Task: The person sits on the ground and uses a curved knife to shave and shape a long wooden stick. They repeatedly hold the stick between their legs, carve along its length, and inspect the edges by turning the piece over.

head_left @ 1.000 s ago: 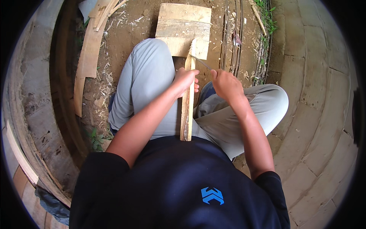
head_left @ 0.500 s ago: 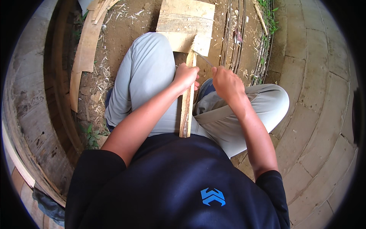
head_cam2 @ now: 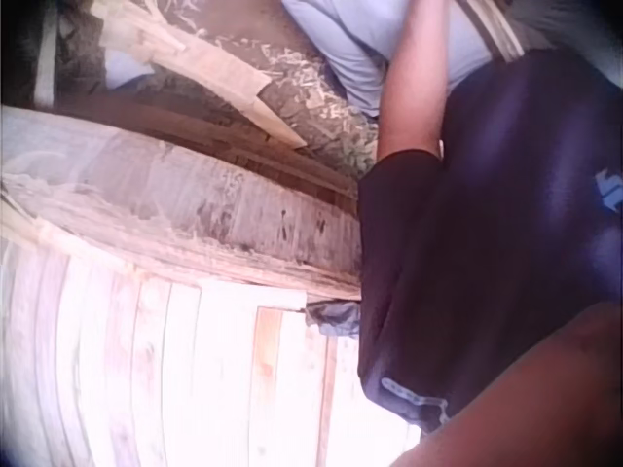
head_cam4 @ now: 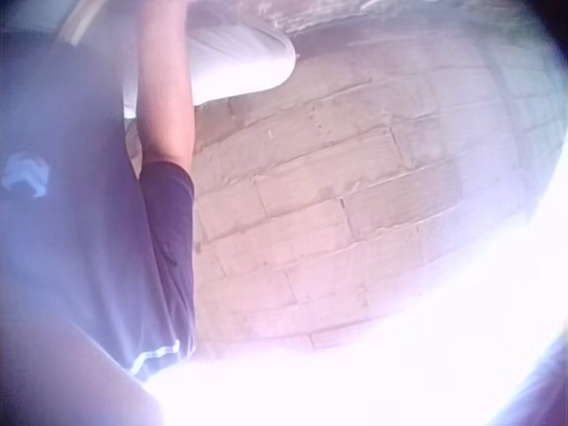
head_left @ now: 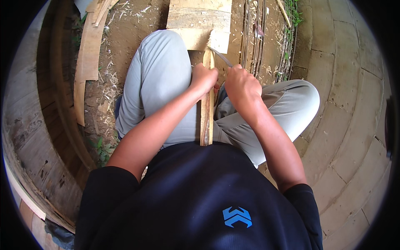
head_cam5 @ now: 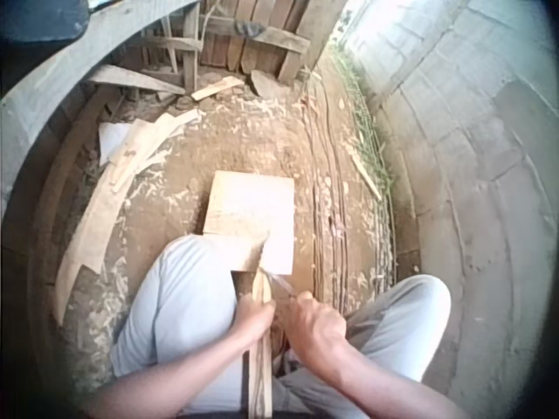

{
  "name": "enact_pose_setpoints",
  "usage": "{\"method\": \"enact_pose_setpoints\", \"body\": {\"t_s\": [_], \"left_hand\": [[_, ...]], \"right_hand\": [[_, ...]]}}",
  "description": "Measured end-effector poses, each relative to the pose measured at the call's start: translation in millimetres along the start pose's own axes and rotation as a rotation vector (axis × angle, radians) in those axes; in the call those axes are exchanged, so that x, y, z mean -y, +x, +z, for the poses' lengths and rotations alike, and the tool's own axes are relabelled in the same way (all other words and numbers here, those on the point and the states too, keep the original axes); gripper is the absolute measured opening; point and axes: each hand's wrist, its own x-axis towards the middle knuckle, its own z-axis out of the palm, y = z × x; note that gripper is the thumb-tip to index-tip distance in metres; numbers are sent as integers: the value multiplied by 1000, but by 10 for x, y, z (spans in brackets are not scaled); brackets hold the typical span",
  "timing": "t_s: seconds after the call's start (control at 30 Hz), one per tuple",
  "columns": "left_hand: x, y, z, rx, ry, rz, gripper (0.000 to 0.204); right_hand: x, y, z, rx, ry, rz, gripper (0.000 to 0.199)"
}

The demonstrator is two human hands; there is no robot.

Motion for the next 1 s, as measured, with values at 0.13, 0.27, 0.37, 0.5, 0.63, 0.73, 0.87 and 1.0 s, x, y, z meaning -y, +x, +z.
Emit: {"method": "enact_pose_setpoints", "body": {"t_s": [0.13, 0.27, 0.37, 0.5, 0.63, 0.73, 0.87, 1.0], "left_hand": [[32, 6, -19, 21, -24, 25, 21], [109, 58, -31, 41, -94, 38, 17], [73, 7, 5, -29, -84, 180, 11], [257, 207, -33, -92, 54, 167, 22], [60, 65, -26, -38, 24, 49, 29], [-19, -4, -33, 41, -68, -43, 36], [-20, -7, -42, 47, -83, -48, 39], [-16, -3, -64, 67, -102, -87, 37]], "right_hand": [[68, 0, -45, 42, 11, 27, 40], [151, -18, 32, 8, 63, 82, 37], [229, -16, 135, -9, 104, 162, 31], [374, 53, 320, -106, 106, 214, 36], [236, 31, 364, -111, 220, 135, 37], [27, 34, 327, -102, 209, 30, 38], [-164, -28, 223, -116, 121, -34, 39], [-304, -87, 237, -139, 96, -95, 40]]}}
